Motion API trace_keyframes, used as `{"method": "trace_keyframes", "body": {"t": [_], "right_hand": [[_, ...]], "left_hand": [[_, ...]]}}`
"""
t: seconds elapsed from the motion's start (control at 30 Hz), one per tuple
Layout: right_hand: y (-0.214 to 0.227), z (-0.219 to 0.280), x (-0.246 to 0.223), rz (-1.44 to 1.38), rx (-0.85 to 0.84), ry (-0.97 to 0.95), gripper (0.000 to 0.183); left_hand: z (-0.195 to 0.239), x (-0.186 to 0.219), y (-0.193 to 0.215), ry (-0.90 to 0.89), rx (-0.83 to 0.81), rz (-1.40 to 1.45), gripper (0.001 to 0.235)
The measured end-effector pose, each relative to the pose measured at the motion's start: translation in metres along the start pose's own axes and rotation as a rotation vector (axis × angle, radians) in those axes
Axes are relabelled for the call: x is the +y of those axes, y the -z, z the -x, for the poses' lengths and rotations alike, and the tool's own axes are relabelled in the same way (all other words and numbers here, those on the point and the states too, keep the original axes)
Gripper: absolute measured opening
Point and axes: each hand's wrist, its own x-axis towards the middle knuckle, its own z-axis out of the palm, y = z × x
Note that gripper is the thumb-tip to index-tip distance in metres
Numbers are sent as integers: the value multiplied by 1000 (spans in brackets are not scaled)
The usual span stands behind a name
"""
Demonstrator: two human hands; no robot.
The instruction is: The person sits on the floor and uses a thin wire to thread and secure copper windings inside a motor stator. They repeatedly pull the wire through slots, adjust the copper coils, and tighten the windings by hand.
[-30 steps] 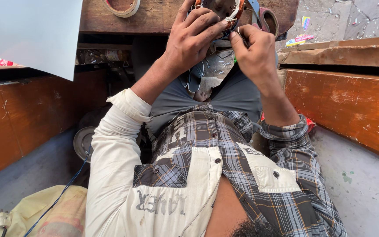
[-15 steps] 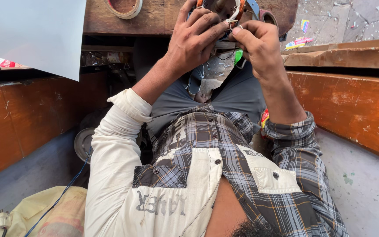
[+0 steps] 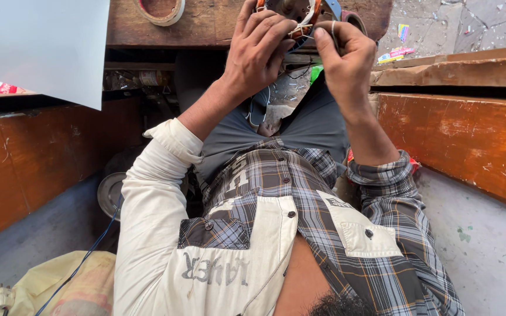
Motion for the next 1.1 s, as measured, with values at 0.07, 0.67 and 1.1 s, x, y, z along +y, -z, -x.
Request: {"method": "trace_keyframes", "body": {"t": [0.07,0.67,1.1], "right_hand": [[-3,-1,1,32,33,36,14],[-5,-8,-3,87,-26,192,11],[-10,5,-25,262,-1,315,13]], "left_hand": [[1,0,-2,-4,10,-10,29],[6,-2,-7,-40,41,-11,30],[9,-2,-7,-59,6,-38,39]]}}
